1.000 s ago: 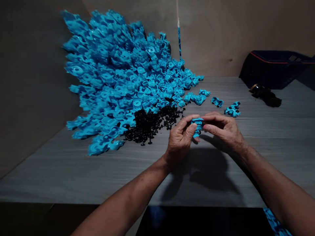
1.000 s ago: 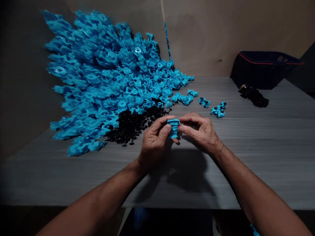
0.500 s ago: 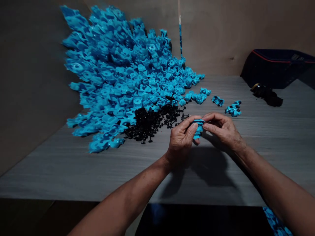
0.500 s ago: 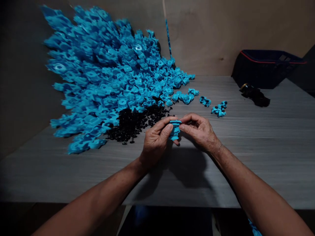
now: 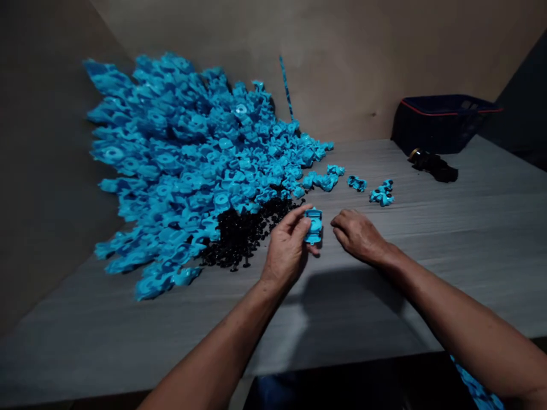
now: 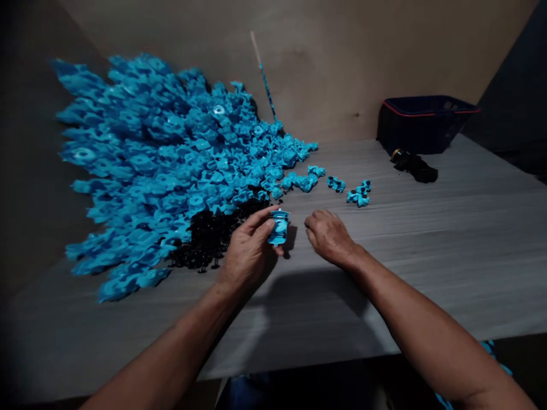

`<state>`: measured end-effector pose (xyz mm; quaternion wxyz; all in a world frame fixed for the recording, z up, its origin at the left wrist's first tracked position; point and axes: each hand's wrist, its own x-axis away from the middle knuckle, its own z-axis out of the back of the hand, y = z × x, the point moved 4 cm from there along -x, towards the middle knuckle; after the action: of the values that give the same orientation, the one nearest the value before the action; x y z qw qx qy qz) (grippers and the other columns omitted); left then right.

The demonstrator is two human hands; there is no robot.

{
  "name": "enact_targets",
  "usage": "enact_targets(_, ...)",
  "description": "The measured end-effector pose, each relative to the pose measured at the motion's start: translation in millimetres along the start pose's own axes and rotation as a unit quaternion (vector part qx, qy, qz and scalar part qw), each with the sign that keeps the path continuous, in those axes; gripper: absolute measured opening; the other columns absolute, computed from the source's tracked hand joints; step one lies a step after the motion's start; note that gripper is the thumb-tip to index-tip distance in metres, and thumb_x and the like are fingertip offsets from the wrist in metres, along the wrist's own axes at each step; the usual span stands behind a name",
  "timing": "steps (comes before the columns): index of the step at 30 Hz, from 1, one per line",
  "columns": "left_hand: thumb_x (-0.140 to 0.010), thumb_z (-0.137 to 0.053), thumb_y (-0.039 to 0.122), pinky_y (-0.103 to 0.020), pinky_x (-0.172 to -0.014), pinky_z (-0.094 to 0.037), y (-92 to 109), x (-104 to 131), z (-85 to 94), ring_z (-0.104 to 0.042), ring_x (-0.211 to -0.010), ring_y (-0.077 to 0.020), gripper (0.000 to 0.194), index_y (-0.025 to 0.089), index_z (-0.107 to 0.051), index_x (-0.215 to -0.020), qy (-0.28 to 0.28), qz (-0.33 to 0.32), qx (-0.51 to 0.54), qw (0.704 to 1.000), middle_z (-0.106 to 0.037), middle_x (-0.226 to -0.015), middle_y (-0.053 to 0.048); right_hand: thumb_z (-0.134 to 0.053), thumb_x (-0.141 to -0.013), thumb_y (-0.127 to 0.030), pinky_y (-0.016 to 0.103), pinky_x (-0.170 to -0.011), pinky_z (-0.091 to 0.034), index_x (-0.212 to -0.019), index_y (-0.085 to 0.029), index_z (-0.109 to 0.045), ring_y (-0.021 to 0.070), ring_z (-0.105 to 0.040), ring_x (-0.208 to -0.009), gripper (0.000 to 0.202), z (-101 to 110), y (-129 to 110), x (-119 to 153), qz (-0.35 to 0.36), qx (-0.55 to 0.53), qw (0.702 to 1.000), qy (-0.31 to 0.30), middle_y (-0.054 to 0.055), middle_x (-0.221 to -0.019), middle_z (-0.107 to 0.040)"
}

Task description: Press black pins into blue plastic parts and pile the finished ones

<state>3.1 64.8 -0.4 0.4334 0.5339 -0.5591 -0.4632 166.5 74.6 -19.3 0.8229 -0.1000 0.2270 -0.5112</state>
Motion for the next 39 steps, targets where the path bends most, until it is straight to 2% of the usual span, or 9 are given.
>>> enact_targets(5,-0.076,-0.074,0.029,-0.018,-0.045,-0.041,20.1,-31.6,-9.8,-0.054,-0.052,-0.0074,0.03,0.015,-0.073,-0.102,0.018,-0.063,-0.104,0.992,-0.068,-0.077,0.0,-0.049,-0.101,-0.021,0.036,-0.087,-0.047,-0.107,-0.012,-0.069,0.0245,-0.066,-0.098,0.023,-9.9,-32.1,1.4,0.092,0.039,0.99,-0.098,0.015,-0.107,-0.073)
enact_targets(13,-0.084,-0.062,0.021,-0.029,-0.057,-0.051,-9.3,-86.4,-85.8,-0.057,-0.051,-0.0133,0.033,0.012,-0.067,-0.116,-0.168,-0.015,-0.325,0.931,-0.064,-0.066,0.0,-0.049,-0.1,-0.021,0.035,-0.082,-0.049,-0.098,-0.012,-0.073,0.0244,-0.07,-0.092,0.026,-16.5,-36.5,0.7,0.115,0.035,0.988,-0.099,0.014,-0.099,-0.077)
enact_targets(16,-0.081,-0.07,0.023,-0.04,-0.087,-0.055,-16.4,-102.3,-96.3,-0.069,-0.091,-0.0228,0.044,0.014,-0.065,-0.124,-0.15,-0.079,-0.369,0.914,-0.071,-0.098,-0.01,-0.049,-0.099,-0.021,0.036,-0.079,-0.05,-0.097,-0.012,-0.074,0.0253,-0.072,-0.09,0.027,-17.2,-34.7,-0.7,0.132,0.026,0.987,-0.085,0.014,-0.097,-0.078)
enact_targets(20,-0.068,-0.085,0.039,-0.05,-0.117,-0.033,-20.1,-119.5,-116.6,-0.039,-0.145,-0.0383,0.091,0.014,-0.047,-0.147,-0.189,-0.14,-0.499,0.834,-0.047,-0.152,-0.023,-0.05,-0.097,-0.02,0.038,-0.08,-0.052,-0.096,-0.012,-0.075,0.027,-0.072,-0.091,0.026,-15.4,-34.3,-1.3,0.142,0.033,0.987,-0.072,0.016,-0.096,-0.078)
enact_targets(25,-0.063,-0.085,0.057,-0.054,-0.114,-0.036,-32.3,-116.2,-145.0,-0.042,-0.142,-0.0445,0.103,0.013,-0.046,-0.148,-0.276,-0.103,-0.601,0.743,-0.046,-0.153,-0.025,-0.053,-0.094,-0.019,0.038,-0.082,-0.053,-0.097,-0.011,-0.076,0.027,-0.072,-0.093,0.024,-16.3,-33.2,-1.2,0.126,0.022,0.986,-0.11,0.017,-0.101,-0.078)
enact_targets(30,-0.071,-0.081,0.052,-0.048,-0.112,-0.042,-34.5,-92.6,-158.4,-0.052,-0.134,-0.0362,0.09,0.017,-0.049,-0.147,-0.381,-0.162,-0.523,0.745,-0.055,-0.147,-0.018,-0.056,-0.093,-0.017,0.04,-0.092,-0.052,-0.118,-0.008,-0.07,0.0306,-0.066,-0.117,0.031,-15.1,-33.4,-0.2,0.119,0.01,0.989,-0.092,0.022,-0.132,-0.068)
enact_targets(34,-0.09,-0.062,0.036,-0.046,-0.11,-0.042,-16.4,-117.6,-139.3,-0.056,-0.127,-0.0317,0.056,0.013,-0.055,-0.141,-0.266,-0.219,-0.548,0.762,-0.062,-0.137,-0.019,-0.05,-0.097,-0.019,0.039,-0.084,-0.052,-0.101,-0.012,-0.073,0.0276,-0.071,-0.097,0.024,-16.2,-33.4,0.6,0.12,0.013,0.987,-0.103,0.016,-0.103,-0.076)
enact_targets(37,-0.095,-0.053,0.03,-0.053,-0.118,-0.029,-2.5,-152.3,-122.0,-0.04,-0.142,-0.0354,0.052,0.012,-0.052,-0.144,-0.169,-0.26,-0.647,0.697,-0.053,-0.148,-0.02,-0.049,-0.1,-0.021,0.037,-0.085,-0.049,-0.102,-0.014,-0.07,0.0247,-0.069,-0.096,0.022,-14.8,-33.7,0.7,0.139,0.019,0.987,-0.076,0.013,-0.103,-0.075)
enact_targets(39,-0.098,-0.05,0.037,-0.061,-0.118,-0.022,-2.7,-172.5,-114.1,-0.028,-0.149,-0.0388,0.055,0.016,-0.046,-0.149,-0.16,-0.241,-0.707,0.645,-0.044,-0.157,-0.018,-0.05,-0.101,-0.022,0.035,-0.085,-0.047,-0.102,-0.015,-0.069,0.0232,-0.068,-0.095,0.021,-15.4,-32.5,0.6,0.145,0.022,0.987,-0.074,0.012,-0.103,-0.075)
